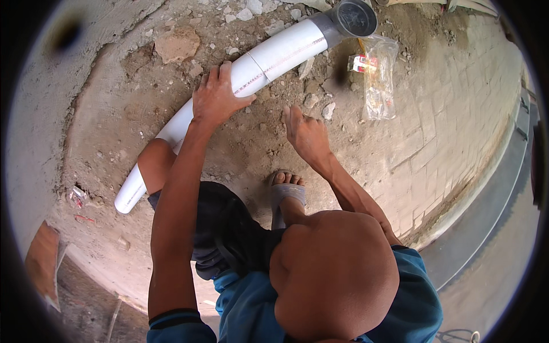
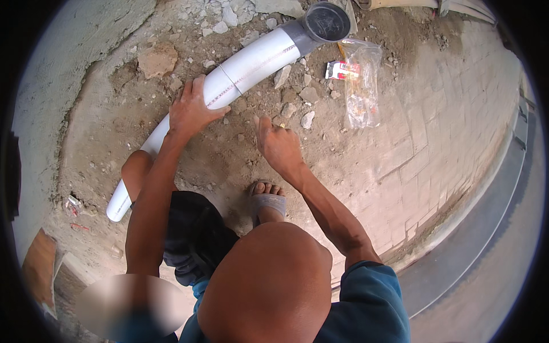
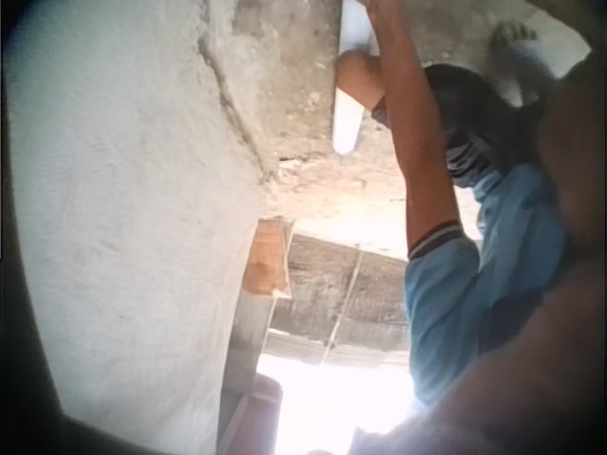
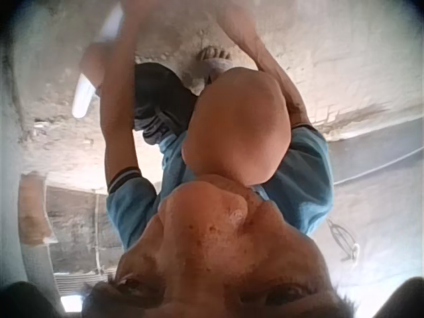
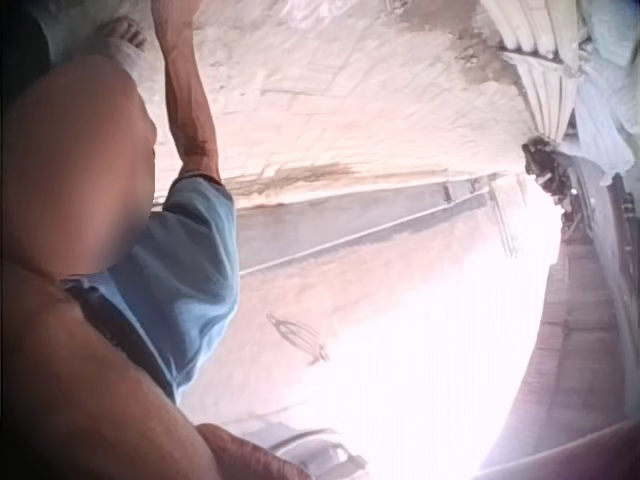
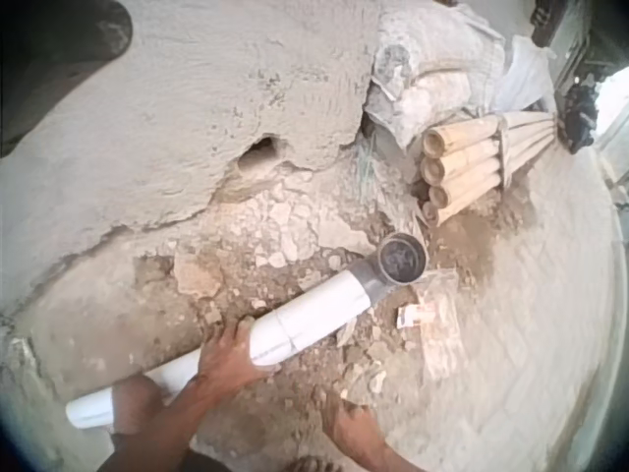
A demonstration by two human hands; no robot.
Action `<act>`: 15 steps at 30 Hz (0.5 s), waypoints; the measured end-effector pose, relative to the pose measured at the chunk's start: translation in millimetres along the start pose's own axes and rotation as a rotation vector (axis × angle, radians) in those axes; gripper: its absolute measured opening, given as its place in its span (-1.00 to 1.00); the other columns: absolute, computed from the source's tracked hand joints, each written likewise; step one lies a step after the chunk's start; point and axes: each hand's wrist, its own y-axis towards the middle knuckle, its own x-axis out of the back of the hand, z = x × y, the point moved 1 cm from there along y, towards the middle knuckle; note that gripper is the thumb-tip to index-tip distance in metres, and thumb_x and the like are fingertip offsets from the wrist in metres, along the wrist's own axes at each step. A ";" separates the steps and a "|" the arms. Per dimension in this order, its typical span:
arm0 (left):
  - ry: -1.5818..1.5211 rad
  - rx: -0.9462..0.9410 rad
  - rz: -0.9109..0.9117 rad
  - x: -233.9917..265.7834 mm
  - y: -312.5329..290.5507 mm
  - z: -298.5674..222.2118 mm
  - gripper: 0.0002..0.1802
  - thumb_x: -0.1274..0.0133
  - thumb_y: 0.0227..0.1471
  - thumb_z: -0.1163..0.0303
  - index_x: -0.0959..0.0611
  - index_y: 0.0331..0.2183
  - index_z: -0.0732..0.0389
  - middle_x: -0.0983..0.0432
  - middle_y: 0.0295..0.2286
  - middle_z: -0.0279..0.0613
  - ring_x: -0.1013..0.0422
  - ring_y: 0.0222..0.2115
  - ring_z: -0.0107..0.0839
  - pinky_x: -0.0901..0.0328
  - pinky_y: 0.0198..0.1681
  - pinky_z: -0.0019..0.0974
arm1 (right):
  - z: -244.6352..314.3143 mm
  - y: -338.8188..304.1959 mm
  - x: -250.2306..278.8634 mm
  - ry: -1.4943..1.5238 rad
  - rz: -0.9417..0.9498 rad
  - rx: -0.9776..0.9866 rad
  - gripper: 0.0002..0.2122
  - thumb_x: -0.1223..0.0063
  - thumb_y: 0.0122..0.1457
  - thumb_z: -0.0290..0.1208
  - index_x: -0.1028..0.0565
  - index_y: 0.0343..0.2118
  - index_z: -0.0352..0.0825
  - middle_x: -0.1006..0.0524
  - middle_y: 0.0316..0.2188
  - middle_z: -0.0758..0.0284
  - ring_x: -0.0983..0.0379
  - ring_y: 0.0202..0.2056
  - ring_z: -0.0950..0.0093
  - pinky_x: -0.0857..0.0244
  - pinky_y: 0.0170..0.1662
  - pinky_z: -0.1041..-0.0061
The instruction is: The person holds a grey PVC elbow and a white PVC pipe, fits them together, and then uses a saw to mark a cutting line on the pipe.
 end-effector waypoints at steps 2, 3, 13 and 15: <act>0.008 -0.019 0.000 3.3 5.5 -0.6 0.15 -0.44 -0.24 -0.20 -0.32 0.26 0.14 -0.46 0.06 0.05 -0.49 0.05 0.08 -0.43 0.05 0.12 | -4.5 2.7 3.9 -0.028 -0.007 0.018 -0.77 0.06 0.42 -0.27 -0.38 -0.31 -0.34 -0.49 -0.78 0.07 -0.49 -0.73 0.02 -0.36 -0.68 0.04; 0.012 -0.029 0.006 4.5 5.9 0.3 0.15 -0.43 -0.24 -0.20 -0.31 0.26 0.14 -0.46 0.06 0.05 -0.49 0.05 0.08 -0.44 0.04 0.13 | -3.9 3.2 3.6 -0.041 -0.007 0.022 -0.77 0.06 0.42 -0.26 -0.37 -0.30 -0.33 -0.49 -0.78 0.08 -0.49 -0.74 0.03 -0.36 -0.69 0.05; -0.054 0.008 0.094 16.3 6.0 1.3 0.14 -0.41 -0.23 -0.19 -0.33 0.25 0.18 -0.44 0.11 0.09 -0.48 0.07 0.10 -0.41 0.10 0.11 | -11.0 -27.5 20.6 -0.179 0.159 -0.043 -0.78 0.09 0.42 -0.26 -0.36 -0.27 -0.34 -0.54 -0.69 -0.01 -0.57 -0.61 -0.04 -0.45 -0.56 0.00; -0.068 -0.009 0.127 14.8 6.4 -1.5 0.13 -0.41 -0.23 -0.18 -0.33 0.25 0.18 -0.44 0.10 0.07 -0.47 0.07 0.10 -0.40 0.11 0.10 | -6.7 -3.5 13.3 -0.156 0.084 0.009 -0.78 0.10 0.42 -0.27 -0.37 -0.25 -0.36 -0.54 -0.69 -0.02 -0.56 -0.62 -0.06 -0.46 -0.54 -0.01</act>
